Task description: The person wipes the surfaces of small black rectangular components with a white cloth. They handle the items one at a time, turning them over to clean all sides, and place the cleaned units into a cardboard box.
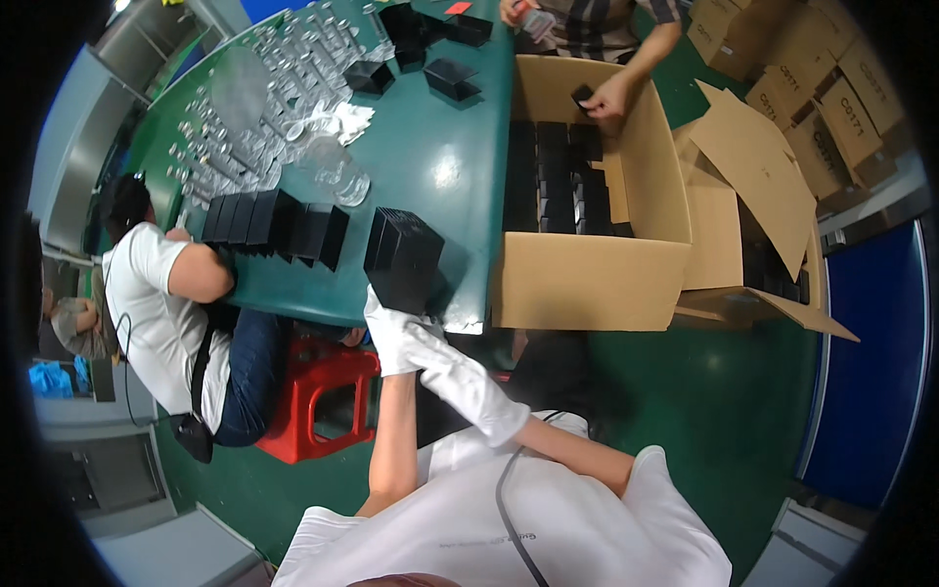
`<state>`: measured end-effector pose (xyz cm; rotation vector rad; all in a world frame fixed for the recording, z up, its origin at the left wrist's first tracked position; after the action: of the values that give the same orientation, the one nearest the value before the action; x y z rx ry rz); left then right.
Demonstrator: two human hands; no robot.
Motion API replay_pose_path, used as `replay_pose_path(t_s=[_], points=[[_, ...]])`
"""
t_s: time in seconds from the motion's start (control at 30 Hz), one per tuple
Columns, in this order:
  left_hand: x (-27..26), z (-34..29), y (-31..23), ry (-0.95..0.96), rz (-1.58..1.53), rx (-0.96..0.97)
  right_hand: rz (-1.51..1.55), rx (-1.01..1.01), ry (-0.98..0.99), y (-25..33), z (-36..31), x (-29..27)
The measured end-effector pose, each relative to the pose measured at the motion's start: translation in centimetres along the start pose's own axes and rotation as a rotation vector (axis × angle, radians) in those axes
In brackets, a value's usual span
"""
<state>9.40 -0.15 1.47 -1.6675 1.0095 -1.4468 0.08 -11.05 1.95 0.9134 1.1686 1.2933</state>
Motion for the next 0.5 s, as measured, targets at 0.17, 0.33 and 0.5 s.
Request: replay_pose_path(t_s=[0.17, 0.33, 0.5], points=[[-1.6, 1.3, 0.0, -0.023, 0.128, -0.059, 1.032, 0.601, -0.432, -2.3, -0.2, -7.3], [3.3, -0.9, -1.8, 0.160, 0.338, -0.009, -0.173, 0.170, -0.198, 3.1, 3.0, -12.3], [4.1, -4.7, -0.2, 0.219, 0.385, -0.064, -0.449, -0.222, 0.051, 7.6, 5.6, -10.0]])
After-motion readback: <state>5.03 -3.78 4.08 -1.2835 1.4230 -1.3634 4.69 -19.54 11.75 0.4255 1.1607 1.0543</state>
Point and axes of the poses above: each hand's wrist, its own z-axis towards the middle knuckle, its own x-axis out of the palm, y = z × x, the point moved 7 cm from there along z, towards the middle knuckle, and after that the axes turned 3 degrees about -z, right-handed, at the moved point
